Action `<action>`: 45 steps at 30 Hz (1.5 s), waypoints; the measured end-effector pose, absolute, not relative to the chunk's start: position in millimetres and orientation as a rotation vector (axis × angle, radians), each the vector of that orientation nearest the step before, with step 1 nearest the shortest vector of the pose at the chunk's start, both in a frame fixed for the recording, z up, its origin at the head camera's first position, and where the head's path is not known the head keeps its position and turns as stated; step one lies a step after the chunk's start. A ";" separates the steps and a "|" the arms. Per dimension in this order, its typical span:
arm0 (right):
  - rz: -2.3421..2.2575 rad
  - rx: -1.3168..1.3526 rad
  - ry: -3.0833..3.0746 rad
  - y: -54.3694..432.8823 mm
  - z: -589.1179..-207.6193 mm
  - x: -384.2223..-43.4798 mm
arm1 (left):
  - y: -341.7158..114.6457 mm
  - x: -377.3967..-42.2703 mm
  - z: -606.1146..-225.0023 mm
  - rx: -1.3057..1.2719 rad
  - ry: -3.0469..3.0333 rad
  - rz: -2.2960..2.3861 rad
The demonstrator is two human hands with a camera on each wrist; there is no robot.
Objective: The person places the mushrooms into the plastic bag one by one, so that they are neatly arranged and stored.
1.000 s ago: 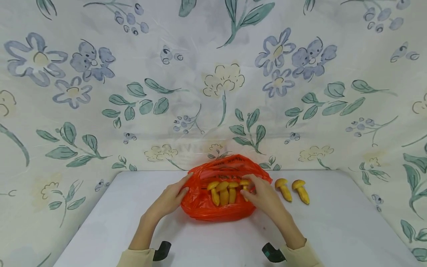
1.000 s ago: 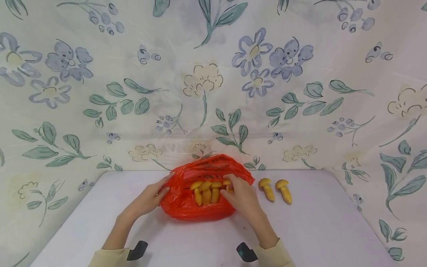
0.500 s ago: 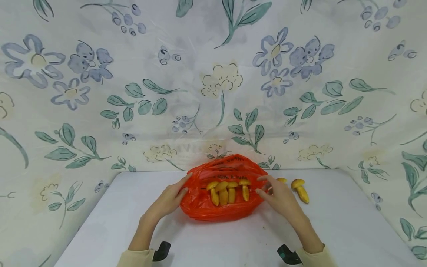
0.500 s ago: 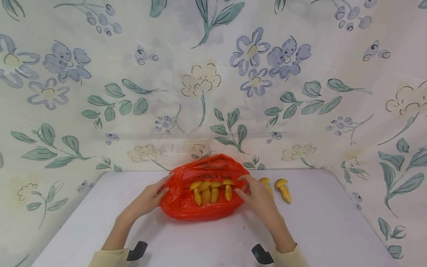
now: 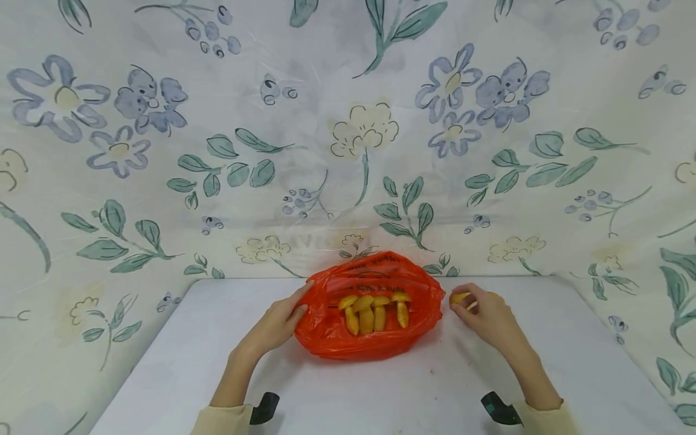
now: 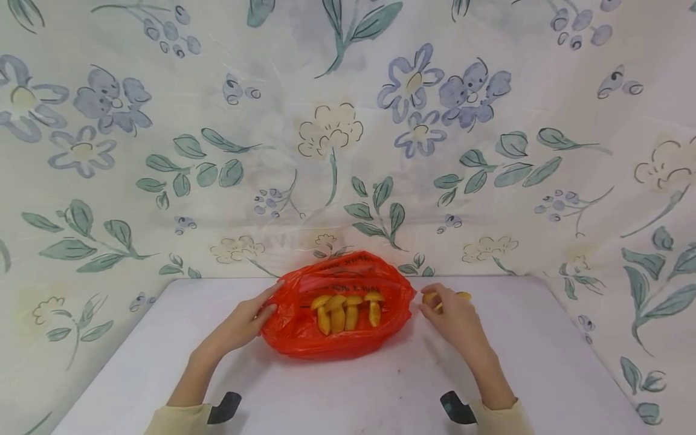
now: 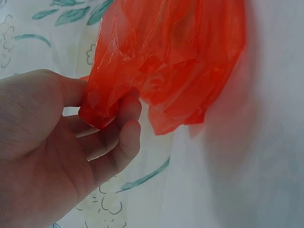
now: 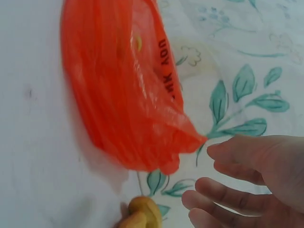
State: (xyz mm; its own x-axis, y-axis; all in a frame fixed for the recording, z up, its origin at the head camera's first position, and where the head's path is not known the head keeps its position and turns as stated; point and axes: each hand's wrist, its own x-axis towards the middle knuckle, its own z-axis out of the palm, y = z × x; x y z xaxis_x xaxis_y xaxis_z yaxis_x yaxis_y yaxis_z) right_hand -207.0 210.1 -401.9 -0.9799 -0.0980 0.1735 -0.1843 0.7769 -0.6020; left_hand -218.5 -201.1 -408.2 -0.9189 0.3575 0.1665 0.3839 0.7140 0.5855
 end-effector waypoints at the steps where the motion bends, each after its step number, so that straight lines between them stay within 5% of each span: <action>1: 0.980 0.224 -2.839 212.8 -402.8 -207.4 | -201.0 -218.6 -408.3 -0.622 -2.870 -0.996; 45: 0.863 -0.016 -2.910 281.9 -450.9 -222.3 | -199.1 -219.2 -410.5 -0.621 -2.861 -0.982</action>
State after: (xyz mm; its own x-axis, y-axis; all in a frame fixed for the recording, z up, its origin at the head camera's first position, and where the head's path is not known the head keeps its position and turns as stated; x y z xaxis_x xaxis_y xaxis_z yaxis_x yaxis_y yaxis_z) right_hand -222.3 281.9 -450.9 -0.9944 0.0403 0.0981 -0.0197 0.8387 -0.5442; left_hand -219.2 -199.1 -410.5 -0.9178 0.3550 0.1775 0.3892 0.7173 0.5780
